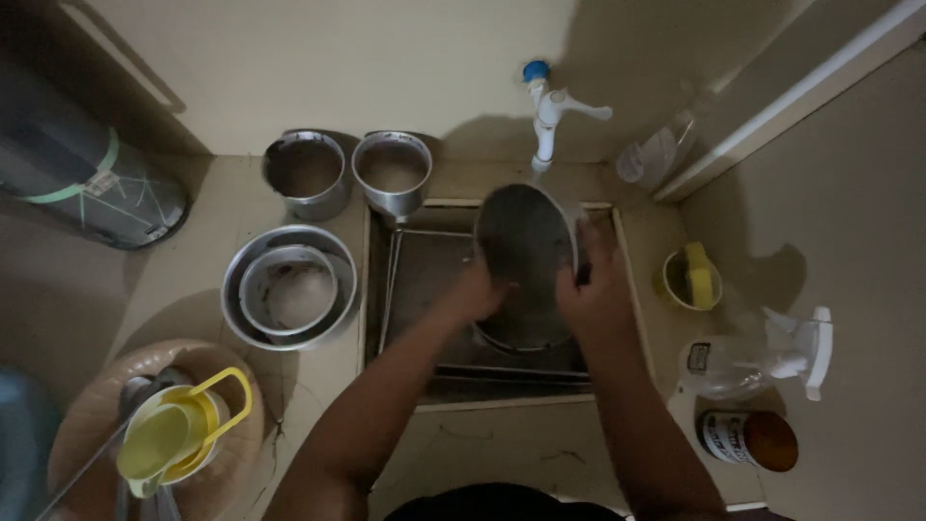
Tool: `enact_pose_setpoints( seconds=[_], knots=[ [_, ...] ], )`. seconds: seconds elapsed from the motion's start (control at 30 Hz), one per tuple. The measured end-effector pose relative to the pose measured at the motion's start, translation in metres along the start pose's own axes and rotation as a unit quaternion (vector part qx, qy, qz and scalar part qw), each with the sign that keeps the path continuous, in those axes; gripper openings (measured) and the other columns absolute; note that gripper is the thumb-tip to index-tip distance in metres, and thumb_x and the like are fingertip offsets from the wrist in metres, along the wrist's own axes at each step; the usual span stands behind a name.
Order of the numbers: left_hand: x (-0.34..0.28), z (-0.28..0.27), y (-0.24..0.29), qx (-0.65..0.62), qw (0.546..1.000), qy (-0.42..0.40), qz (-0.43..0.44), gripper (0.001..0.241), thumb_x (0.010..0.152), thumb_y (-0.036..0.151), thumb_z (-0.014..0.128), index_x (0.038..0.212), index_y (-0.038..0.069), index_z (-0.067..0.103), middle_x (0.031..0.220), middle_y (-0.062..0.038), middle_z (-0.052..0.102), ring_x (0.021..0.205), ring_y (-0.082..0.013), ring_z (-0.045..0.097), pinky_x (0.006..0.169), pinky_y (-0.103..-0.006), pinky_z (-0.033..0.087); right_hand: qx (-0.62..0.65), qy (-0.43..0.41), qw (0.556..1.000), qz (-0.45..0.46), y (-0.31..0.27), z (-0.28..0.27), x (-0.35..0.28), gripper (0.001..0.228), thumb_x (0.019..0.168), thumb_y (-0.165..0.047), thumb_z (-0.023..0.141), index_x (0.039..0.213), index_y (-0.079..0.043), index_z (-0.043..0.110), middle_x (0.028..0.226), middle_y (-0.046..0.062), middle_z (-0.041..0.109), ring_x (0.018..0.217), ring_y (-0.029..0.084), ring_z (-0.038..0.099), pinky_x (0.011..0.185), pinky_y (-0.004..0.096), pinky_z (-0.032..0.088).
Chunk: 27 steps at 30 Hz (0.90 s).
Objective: Washing various cake pans, utensils, and containers in a kitchen sink.
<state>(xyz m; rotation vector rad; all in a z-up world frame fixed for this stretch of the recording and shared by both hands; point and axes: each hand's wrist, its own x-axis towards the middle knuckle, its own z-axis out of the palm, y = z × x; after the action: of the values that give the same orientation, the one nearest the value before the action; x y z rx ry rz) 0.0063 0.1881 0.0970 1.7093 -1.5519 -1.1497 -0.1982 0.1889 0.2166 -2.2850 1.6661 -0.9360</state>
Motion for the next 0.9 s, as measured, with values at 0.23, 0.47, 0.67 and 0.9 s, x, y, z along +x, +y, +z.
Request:
enact_pose_setpoints(
  seconds=[0.23, 0.47, 0.67, 0.9],
  knots=[
    [0.093, 0.015, -0.082, -0.166, 0.967, 0.193, -0.004, 0.063, 0.097, 0.026, 0.06, 0.154, 0.005, 0.044, 0.134, -0.026, 0.065, 0.119, -0.0401, 0.064, 0.099, -0.0477, 0.053, 0.309, -0.076, 0.876, 0.362, 0.045, 0.04, 0.013, 0.069, 0.099, -0.039, 0.061, 0.155, -0.009, 0.034, 0.147, 0.017, 0.049, 0.128, 0.034, 0.053, 0.104, 0.045, 0.046],
    [0.049, -0.041, 0.012, -0.328, 0.931, 0.155, 0.035, 0.062, 0.093, 0.008, 0.061, 0.151, 0.016, 0.042, 0.131, -0.023, 0.063, 0.119, -0.0387, 0.06, 0.1, -0.0469, 0.048, 0.554, -0.149, 0.666, 0.476, 0.07, 0.098, 0.036, 0.051, 0.101, -0.021, 0.051, 0.147, 0.001, 0.051, 0.142, 0.018, 0.059, 0.125, 0.035, 0.059, 0.102, 0.047, 0.051],
    [-0.049, -0.078, 0.093, -0.083, 0.945, 0.258, 0.184, 0.082, 0.081, -0.008, 0.062, 0.158, 0.011, 0.042, 0.132, -0.032, 0.049, 0.122, -0.0447, 0.052, 0.105, -0.0455, 0.043, 0.645, -0.309, 0.587, 0.38, 0.05, 0.129, 0.061, 0.044, 0.106, -0.023, 0.051, 0.144, -0.001, 0.054, 0.14, 0.015, 0.061, 0.122, 0.032, 0.061, 0.102, 0.045, 0.054],
    [-0.038, -0.088, 0.01, -0.069, 0.903, 0.374, 0.198, 0.056, 0.094, 0.003, 0.054, 0.149, 0.009, 0.056, 0.143, -0.018, 0.066, 0.122, -0.0331, 0.06, 0.111, -0.0389, 0.045, 0.497, -0.331, 0.671, 0.439, 0.056, 0.163, 0.062, 0.05, 0.099, -0.015, 0.058, 0.146, 0.001, 0.053, 0.139, 0.019, 0.062, 0.123, 0.036, 0.061, 0.102, 0.049, 0.052]
  ],
)
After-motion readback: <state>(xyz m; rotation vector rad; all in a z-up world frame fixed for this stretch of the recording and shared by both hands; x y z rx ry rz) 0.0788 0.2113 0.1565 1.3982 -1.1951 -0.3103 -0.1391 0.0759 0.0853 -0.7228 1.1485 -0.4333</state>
